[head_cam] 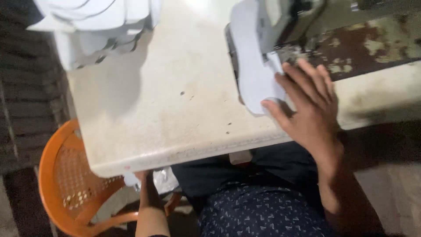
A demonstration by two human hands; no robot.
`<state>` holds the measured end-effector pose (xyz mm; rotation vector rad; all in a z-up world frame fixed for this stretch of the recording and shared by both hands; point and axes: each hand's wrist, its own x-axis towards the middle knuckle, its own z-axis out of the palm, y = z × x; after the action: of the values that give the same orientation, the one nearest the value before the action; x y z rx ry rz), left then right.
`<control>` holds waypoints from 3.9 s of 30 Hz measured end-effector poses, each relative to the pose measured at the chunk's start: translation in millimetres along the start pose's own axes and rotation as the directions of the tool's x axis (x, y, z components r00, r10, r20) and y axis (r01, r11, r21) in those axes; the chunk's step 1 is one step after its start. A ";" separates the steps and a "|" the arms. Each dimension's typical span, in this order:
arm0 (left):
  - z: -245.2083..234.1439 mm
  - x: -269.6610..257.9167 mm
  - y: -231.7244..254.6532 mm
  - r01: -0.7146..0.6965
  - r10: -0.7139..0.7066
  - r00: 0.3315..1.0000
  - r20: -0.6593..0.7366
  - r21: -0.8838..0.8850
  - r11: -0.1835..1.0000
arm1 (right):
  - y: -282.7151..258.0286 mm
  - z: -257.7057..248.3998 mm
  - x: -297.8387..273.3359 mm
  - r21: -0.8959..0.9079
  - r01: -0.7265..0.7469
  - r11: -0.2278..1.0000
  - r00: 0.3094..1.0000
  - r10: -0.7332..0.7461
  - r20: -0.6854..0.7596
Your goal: Stitching the edges of white shoe insoles using an industrial sewing machine.
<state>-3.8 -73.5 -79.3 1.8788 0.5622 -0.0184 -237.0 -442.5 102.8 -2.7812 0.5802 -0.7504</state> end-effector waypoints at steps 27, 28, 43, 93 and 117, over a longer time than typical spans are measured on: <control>-96.7 50.9 -78.0 0.375 -0.373 0.921 -0.117 -0.002 0.927 | -11.6 -10.0 12.5 0.041 -0.046 0.998 0.997 0.049 -0.063; -93.2 53.6 -78.9 0.372 -0.370 0.922 -0.115 -0.006 0.928 | -10.5 -6.8 11.3 0.041 -0.044 0.998 0.997 0.047 -0.068; -117.2 60.8 -66.5 0.367 -0.387 0.875 -0.290 -0.122 0.922 | -10.9 -4.9 13.9 0.009 -0.082 0.997 0.994 0.083 -0.065; 100.5 -212.2 205.7 -0.976 0.743 -0.183 0.644 -0.210 -0.059 | 0.9 -10.7 0.5 0.055 0.129 0.990 0.985 -0.122 -0.124; 130.5 -190.3 221.0 -0.991 0.709 -0.116 0.696 -0.134 -0.031 | 7.4 -4.2 -3.8 0.261 0.063 0.963 0.992 -0.089 0.090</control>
<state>-53.7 -319.0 118.8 2.1409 -1.5460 0.2024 -244.5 -448.0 102.6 -2.5928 0.3310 -0.6435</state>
